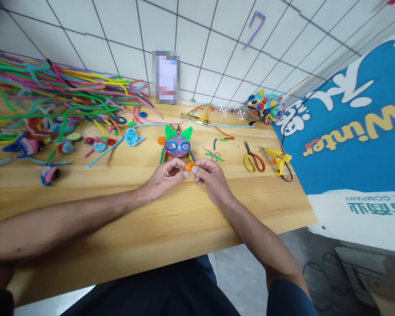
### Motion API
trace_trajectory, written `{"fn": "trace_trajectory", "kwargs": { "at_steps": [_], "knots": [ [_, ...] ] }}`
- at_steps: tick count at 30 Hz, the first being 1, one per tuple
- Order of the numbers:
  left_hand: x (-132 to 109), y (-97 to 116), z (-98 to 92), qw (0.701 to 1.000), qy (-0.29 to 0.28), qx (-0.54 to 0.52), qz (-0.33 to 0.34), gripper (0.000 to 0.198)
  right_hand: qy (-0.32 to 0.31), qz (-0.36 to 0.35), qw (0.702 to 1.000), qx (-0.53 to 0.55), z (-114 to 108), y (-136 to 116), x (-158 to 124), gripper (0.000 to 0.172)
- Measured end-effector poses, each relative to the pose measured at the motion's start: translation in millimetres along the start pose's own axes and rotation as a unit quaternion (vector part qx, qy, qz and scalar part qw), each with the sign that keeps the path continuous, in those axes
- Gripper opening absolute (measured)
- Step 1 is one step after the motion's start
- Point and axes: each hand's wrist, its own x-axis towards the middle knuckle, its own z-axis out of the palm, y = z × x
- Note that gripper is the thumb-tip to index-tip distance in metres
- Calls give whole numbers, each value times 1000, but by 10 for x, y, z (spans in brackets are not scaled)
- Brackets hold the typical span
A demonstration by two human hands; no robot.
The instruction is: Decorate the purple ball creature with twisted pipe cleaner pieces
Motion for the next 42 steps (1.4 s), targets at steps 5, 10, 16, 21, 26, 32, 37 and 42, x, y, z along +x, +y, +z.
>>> {"fn": "trace_trajectory", "kwargs": {
  "at_steps": [5, 10, 16, 21, 26, 32, 37, 42],
  "knots": [
    [46, 5, -23, 998, 36, -40, 25, 33, -5, -8, 1000, 3, 94, 70, 58, 33],
    [72, -14, -41, 999, 40, -31, 8, 36, 17, -39, 999, -25, 72, 153, 122, 30],
    [65, -8, -36, 999, 41, -13, -3, 34, 30, -66, 996, -55, 20, 224, 125, 28],
    [58, -7, -39, 999, 45, 3, 0, 32, 17, -73, 995, -65, 9, 258, 114, 31],
    [43, -10, -42, 999, 43, 10, -11, 34, 7, -86, 992, -90, 11, 232, 102, 30],
    [44, 12, -37, 999, 52, 13, 2, 35, 15, -93, 991, -92, 6, 226, 70, 27],
    [36, 16, -48, 998, 53, 24, 10, 34, 9, -88, 991, -98, -4, 254, 63, 31],
    [31, 11, -50, 998, 53, 14, 17, 35, 14, -87, 991, -98, -1, 275, 68, 37]
  ]
}}
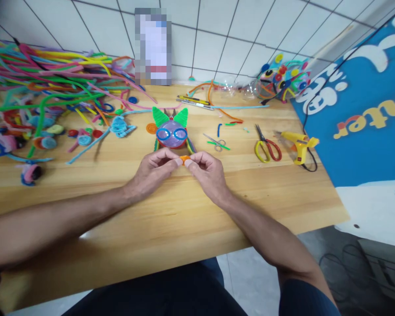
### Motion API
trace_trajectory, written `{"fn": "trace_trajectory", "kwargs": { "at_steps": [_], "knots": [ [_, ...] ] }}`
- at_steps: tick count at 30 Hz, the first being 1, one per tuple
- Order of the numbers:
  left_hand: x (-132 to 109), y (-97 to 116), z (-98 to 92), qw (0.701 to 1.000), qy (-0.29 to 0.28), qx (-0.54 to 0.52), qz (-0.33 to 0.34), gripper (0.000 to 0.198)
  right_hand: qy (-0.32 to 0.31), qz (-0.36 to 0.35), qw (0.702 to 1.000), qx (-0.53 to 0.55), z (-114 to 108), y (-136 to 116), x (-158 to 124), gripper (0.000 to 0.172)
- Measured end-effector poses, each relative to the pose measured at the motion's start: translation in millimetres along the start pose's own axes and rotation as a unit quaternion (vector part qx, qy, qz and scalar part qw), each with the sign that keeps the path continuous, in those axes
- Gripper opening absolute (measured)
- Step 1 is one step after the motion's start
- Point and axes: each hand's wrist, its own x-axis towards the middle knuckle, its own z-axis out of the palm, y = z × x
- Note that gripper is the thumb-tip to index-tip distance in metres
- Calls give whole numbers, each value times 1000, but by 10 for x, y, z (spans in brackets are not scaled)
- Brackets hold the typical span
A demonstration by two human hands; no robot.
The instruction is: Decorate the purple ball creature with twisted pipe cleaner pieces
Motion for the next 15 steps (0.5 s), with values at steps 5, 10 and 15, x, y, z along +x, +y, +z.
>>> {"fn": "trace_trajectory", "kwargs": {
  "at_steps": [5, 10, 15],
  "knots": [
    [7, 11, 13, 1000, -1, -21, 9, 33, -1, 1, 1000, 17, 8, -3, -3, 38],
    [4, 24, 22, 1000, 7, -30, -1, 34, -14, 2, 999, 33, 13, -6, -18, 36],
    [5, 23, 27, 999, 0, -38, -6, 36, -7, -4, 1000, 30, 14, 19, -18, 32]
  ]
}}
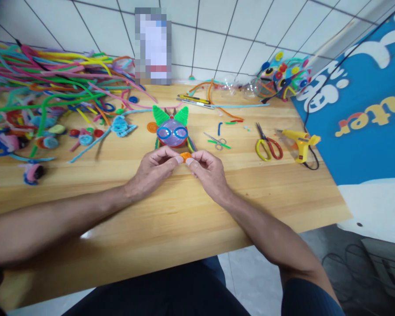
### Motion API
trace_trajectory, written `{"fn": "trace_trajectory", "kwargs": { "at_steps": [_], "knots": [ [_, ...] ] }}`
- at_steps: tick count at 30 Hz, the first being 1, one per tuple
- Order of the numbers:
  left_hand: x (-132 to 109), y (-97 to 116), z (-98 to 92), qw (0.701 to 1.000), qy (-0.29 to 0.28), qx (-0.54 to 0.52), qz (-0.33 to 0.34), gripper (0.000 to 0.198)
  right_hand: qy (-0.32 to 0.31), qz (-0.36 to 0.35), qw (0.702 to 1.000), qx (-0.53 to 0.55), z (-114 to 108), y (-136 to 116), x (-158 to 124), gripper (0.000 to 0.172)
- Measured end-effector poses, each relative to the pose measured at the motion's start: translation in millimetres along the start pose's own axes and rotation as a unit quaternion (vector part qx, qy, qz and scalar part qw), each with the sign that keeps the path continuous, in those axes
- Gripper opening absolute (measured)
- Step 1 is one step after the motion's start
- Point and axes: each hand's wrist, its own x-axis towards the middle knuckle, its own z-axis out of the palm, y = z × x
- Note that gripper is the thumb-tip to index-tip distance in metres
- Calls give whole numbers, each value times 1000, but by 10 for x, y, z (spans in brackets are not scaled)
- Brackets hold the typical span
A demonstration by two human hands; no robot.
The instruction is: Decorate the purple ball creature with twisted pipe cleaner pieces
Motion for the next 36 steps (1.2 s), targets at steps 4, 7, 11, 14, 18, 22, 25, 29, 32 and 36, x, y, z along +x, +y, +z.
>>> {"fn": "trace_trajectory", "kwargs": {
  "at_steps": [4, 7, 11, 14, 18, 22, 25, 29, 32, 36],
  "knots": [
    [11, -18, 5, 1000, 7, -7, 0, 32, 4, -5, 1000, 0, 2, 7, 8, 32],
    [15, -46, 3, 1000, 16, -1, 2, 32, 1, -1, 1000, 8, 4, 11, 11, 32],
    [12, -73, -2, 1000, 19, -6, 10, 33, -11, 4, 998, 56, 10, 47, 18, 33],
    [11, -69, -1, 1000, 22, -4, 15, 32, -19, 10, 996, 87, 17, 87, 26, 35],
    [9, -62, 0, 1000, 16, 0, 20, 29, -10, 15, 994, 104, 25, 107, 31, 33],
    [7, -91, -6, 999, 10, 5, 31, 27, -5, 18, 992, 125, 32, 80, 33, 33],
    [11, -127, -9, 999, 4, -1, 49, 27, -7, 30, 987, 156, 35, 47, 36, 34],
    [20, -154, 0, 998, -9, -6, 62, 28, -7, 56, 982, 180, 32, 19, 45, 34],
    [12, -151, 8, 999, -22, -2, 50, 29, 4, 59, 983, 176, 12, 16, 68, 34],
    [-45, -111, 3, 998, 13, 32, 57, 27, 35, 30, 984, 172, -42, 17, 140, 35]
  ]
}}
